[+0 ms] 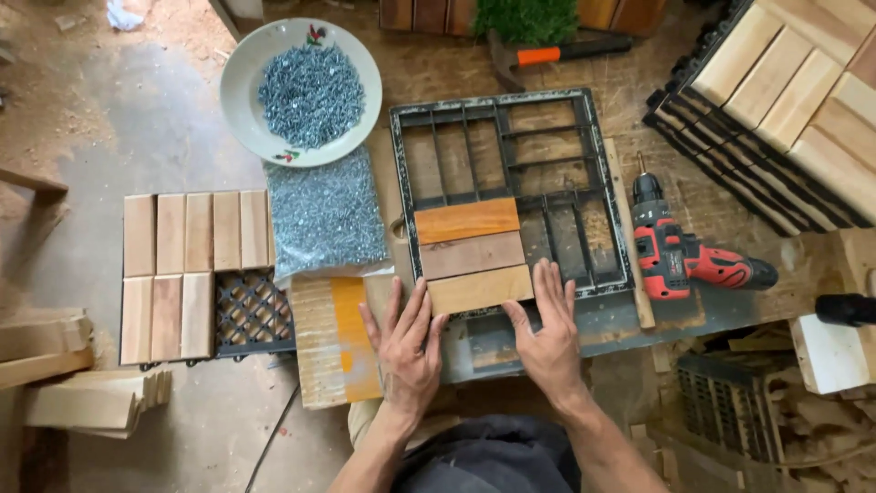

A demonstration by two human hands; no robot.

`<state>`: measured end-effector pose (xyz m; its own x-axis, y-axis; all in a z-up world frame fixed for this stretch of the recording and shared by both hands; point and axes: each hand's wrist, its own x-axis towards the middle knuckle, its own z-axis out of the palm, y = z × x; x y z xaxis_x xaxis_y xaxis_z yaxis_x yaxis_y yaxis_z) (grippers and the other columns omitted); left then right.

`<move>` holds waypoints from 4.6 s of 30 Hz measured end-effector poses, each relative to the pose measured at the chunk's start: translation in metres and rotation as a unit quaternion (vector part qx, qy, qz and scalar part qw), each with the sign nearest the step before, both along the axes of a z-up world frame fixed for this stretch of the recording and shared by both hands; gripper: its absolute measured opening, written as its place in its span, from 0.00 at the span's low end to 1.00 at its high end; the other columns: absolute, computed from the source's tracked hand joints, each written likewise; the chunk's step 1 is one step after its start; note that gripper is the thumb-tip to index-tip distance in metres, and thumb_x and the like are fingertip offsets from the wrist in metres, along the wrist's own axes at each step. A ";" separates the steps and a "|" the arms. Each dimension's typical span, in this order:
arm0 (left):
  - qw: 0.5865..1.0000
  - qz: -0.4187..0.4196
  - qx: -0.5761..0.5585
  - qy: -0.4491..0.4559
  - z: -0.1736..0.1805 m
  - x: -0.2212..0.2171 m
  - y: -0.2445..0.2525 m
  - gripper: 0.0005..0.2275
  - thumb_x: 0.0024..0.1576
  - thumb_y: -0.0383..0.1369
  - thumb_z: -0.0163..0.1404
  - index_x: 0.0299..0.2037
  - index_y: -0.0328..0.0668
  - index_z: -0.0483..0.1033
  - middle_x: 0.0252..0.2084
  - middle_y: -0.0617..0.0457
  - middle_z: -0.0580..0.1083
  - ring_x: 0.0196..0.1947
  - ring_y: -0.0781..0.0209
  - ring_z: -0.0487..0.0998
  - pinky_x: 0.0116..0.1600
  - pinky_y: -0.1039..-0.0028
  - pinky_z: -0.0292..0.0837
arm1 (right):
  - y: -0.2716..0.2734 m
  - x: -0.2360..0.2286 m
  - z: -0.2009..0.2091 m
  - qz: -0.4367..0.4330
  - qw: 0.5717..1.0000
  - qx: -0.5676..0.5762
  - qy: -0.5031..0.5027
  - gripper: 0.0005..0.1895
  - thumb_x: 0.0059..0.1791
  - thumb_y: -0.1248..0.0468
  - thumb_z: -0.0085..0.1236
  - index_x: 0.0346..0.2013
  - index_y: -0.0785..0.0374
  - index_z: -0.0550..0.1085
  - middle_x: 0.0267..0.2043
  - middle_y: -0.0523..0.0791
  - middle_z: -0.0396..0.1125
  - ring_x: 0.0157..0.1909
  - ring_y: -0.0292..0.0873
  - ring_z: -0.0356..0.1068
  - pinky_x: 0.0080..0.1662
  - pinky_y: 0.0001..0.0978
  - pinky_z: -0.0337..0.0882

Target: Assembling wooden floor tiles by placing slats into a plastic grid and securing them with screws using a power drill.

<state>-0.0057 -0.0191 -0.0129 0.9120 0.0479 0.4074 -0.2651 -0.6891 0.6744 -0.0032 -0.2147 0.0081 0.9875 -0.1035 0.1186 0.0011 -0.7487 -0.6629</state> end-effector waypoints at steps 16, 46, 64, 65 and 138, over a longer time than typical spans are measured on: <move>0.982 0.006 -0.150 0.113 0.007 0.005 0.000 0.21 0.56 0.35 0.60 0.61 0.46 0.74 0.65 0.50 0.74 0.69 0.65 0.70 0.75 0.67 0.47 | -0.035 0.011 -0.019 0.099 0.994 0.017 -0.048 0.34 0.49 0.59 0.63 0.68 0.64 0.64 0.71 0.51 0.59 0.75 0.48 0.57 0.77 0.55 0.42; 0.996 0.051 0.036 -0.065 -0.002 -0.002 0.035 0.15 0.60 0.39 0.55 0.53 0.45 0.80 0.61 0.48 0.76 0.67 0.43 0.70 0.72 0.38 0.48 | 0.066 0.091 -0.030 0.265 0.919 -0.286 -0.053 0.46 0.54 0.30 0.32 0.77 0.58 0.51 0.82 0.49 0.35 0.81 0.58 0.30 0.73 0.63 0.31; 0.765 0.555 -0.317 0.075 -0.181 -0.021 0.241 0.35 0.53 0.33 0.61 0.72 0.36 0.62 0.71 0.33 0.62 0.71 0.38 0.62 0.76 0.52 0.50 | 0.408 0.151 -0.177 0.638 0.749 -0.169 -0.065 0.34 0.43 0.58 0.62 0.62 0.66 0.67 0.59 0.56 0.67 0.67 0.56 0.65 0.69 0.46 0.62; 0.762 0.540 -0.338 0.118 -0.176 -0.015 0.241 0.37 0.54 0.35 0.60 0.74 0.39 0.58 0.73 0.34 0.60 0.72 0.39 0.60 0.76 0.51 0.48 | 0.415 0.151 -0.186 0.621 0.762 -0.185 -0.004 0.38 0.44 0.57 0.61 0.66 0.62 0.60 0.62 0.56 0.62 0.68 0.57 0.62 0.67 0.48 0.63; 0.965 -0.200 0.136 0.103 -0.033 0.166 -0.096 0.30 0.56 0.59 0.52 0.62 0.48 0.74 0.61 0.49 0.65 0.68 0.47 0.62 0.74 0.52 0.52 | -0.091 0.032 -0.008 0.144 0.970 -0.189 -0.048 0.20 0.50 0.48 0.59 0.53 0.48 0.79 0.65 0.47 0.68 0.64 0.52 0.69 0.52 0.48 0.71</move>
<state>0.1600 -0.1155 -0.0462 0.8988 -0.4068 0.1634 -0.4252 -0.7183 0.5506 0.0289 -0.3057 -0.0002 0.9515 0.2434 0.1880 0.2943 -0.8979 -0.3274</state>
